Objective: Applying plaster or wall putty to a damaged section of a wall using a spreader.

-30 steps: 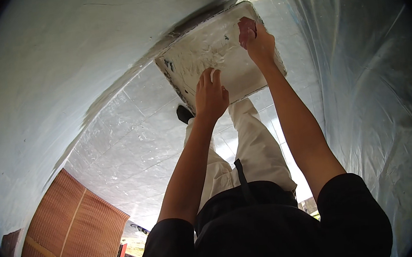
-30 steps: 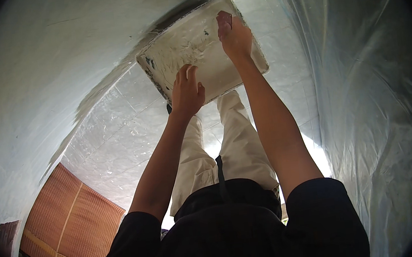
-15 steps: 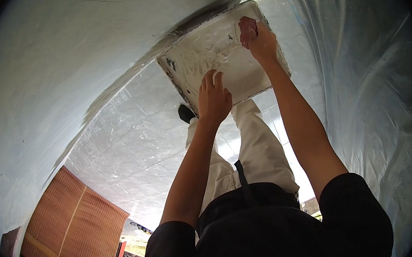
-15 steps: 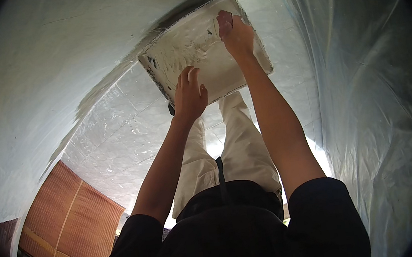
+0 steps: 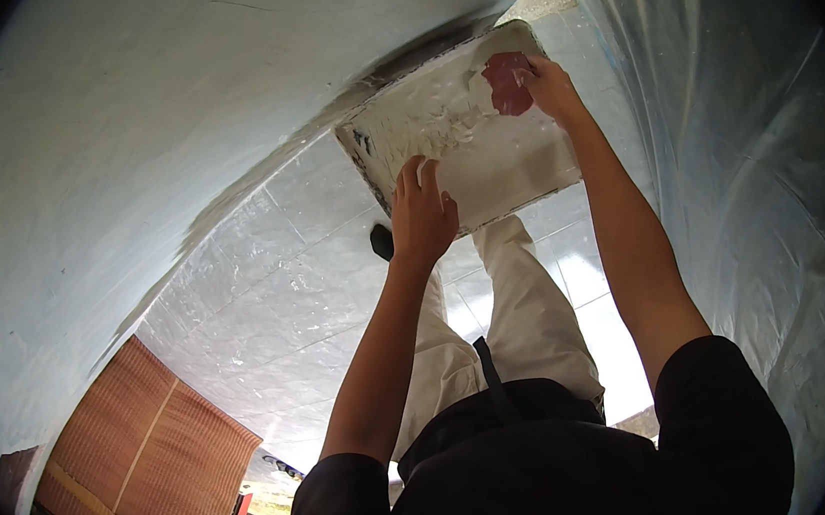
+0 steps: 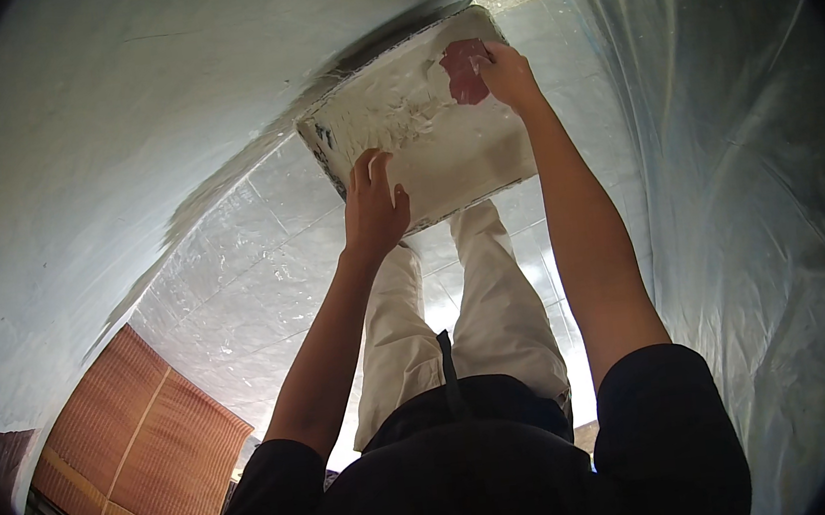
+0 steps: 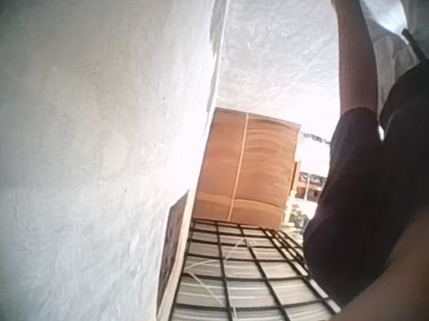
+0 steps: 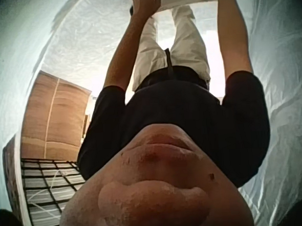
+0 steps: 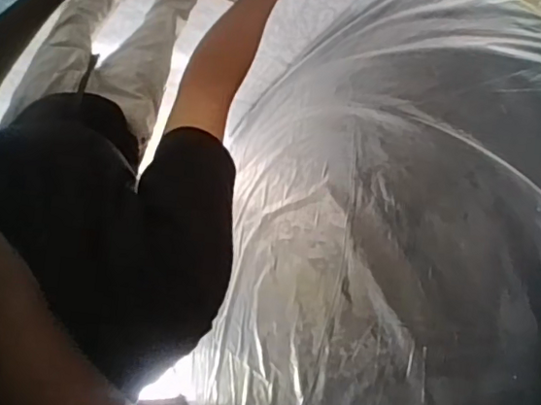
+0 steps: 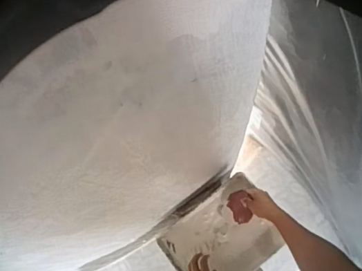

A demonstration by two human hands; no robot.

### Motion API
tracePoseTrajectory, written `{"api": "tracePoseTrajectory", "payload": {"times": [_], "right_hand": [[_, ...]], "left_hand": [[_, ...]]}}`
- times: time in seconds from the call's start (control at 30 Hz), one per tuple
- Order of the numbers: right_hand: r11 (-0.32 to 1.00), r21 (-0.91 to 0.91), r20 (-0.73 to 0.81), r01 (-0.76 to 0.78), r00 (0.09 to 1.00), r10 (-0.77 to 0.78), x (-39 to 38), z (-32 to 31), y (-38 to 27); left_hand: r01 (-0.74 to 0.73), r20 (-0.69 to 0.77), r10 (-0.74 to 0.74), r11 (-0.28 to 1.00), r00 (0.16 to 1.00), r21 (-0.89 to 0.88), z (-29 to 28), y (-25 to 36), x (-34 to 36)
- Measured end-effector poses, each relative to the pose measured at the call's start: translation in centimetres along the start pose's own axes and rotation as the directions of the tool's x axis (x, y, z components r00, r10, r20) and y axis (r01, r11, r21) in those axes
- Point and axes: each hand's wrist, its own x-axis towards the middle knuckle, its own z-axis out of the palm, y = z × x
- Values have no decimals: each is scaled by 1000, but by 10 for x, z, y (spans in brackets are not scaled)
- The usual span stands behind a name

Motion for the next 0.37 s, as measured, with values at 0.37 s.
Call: {"api": "tracePoseTrajectory", "payload": {"times": [0.37], "right_hand": [[734, 615, 132, -290, 955, 267, -55, 1, -24]], "left_hand": [[-23, -75, 22, 1000, 997, -17, -35, -10, -4]]}}
